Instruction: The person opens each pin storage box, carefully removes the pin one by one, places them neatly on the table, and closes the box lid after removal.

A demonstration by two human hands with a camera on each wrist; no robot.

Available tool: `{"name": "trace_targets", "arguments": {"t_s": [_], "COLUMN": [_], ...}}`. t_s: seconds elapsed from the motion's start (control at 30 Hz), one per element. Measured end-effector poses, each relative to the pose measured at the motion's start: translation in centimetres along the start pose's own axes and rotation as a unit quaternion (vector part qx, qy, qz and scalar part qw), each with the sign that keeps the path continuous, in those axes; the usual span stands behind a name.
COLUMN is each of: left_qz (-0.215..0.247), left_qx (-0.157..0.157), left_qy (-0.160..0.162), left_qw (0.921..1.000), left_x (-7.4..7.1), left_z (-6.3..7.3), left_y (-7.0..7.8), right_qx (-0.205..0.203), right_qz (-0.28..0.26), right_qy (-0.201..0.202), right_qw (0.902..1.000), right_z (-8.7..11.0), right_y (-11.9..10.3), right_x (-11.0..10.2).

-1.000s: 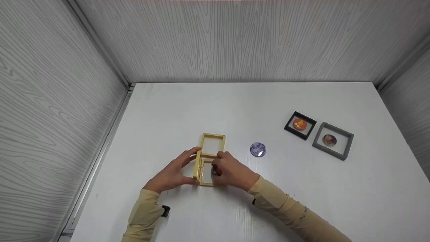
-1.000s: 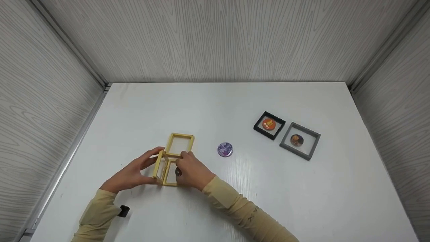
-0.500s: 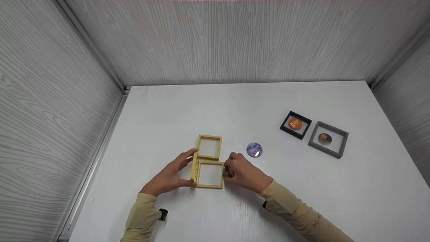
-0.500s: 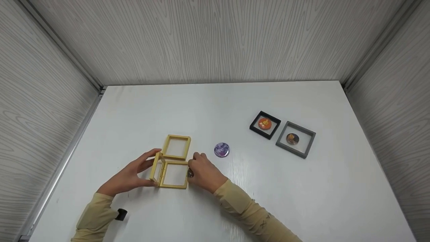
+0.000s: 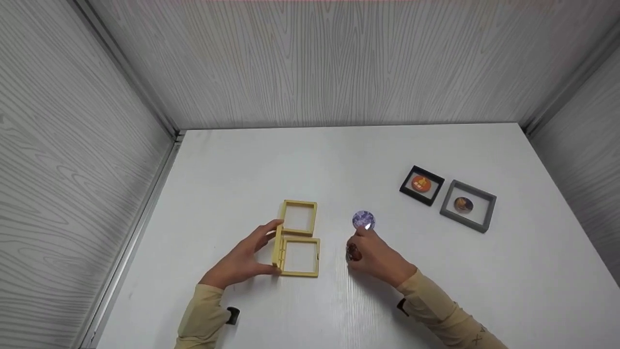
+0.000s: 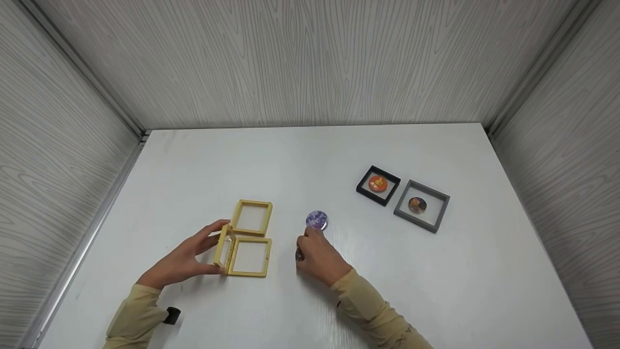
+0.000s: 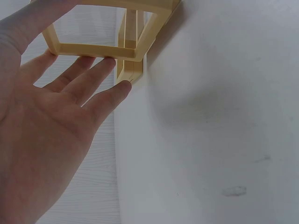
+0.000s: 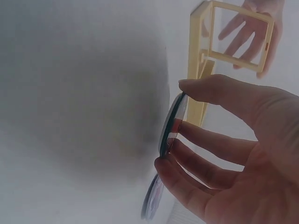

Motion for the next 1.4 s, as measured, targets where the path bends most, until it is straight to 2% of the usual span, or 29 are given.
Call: {"name": "trace_targets", "arguments": {"t_s": [0.17,0.43,0.67,1.03,1.23,1.4], "left_qz": [0.003,0.012,0.020,0.005,0.003,-0.006], "left_qx": [0.006,0.006,-0.008,0.016,-0.003,-0.007], "left_qy": [-0.003,-0.006,-0.003,-0.005,0.005,0.006], "left_qw": [1.0000,0.9999,0.9998,0.9998,1.0000,0.9999], "left_x": [0.1,0.1,0.2,0.1,0.2,0.3], "left_z": [0.2,0.4,0.3,0.1,0.1,0.0], "left_y": [0.0,0.0,-0.1,-0.3,-0.3,-0.3], "right_qx": [-0.005,0.008,0.004,0.028,0.026,0.043], "right_qz": [0.003,0.000,-0.012,-0.035,-0.039,-0.035], "right_qy": [0.014,0.010,0.007,-0.009,-0.005,0.001], "right_qw": [0.9999,0.9999,0.9999,0.9990,0.9989,0.9985], "right_z": [0.7,1.2,1.5,1.4,1.5,1.5], "right_y": [0.8,1.5,1.6,1.6,1.9,1.9], "right_x": [0.0,0.0,0.1,0.1,0.1,0.1]}}
Point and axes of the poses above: each hand's wrist, its own z-axis away from the middle knuckle, its own x-axis out of the palm, y = z × x, the point moved 2 cm from there along -z, towards the middle knuckle, and after that the axes turned 12 degrees about x, right-handed, at the moved point
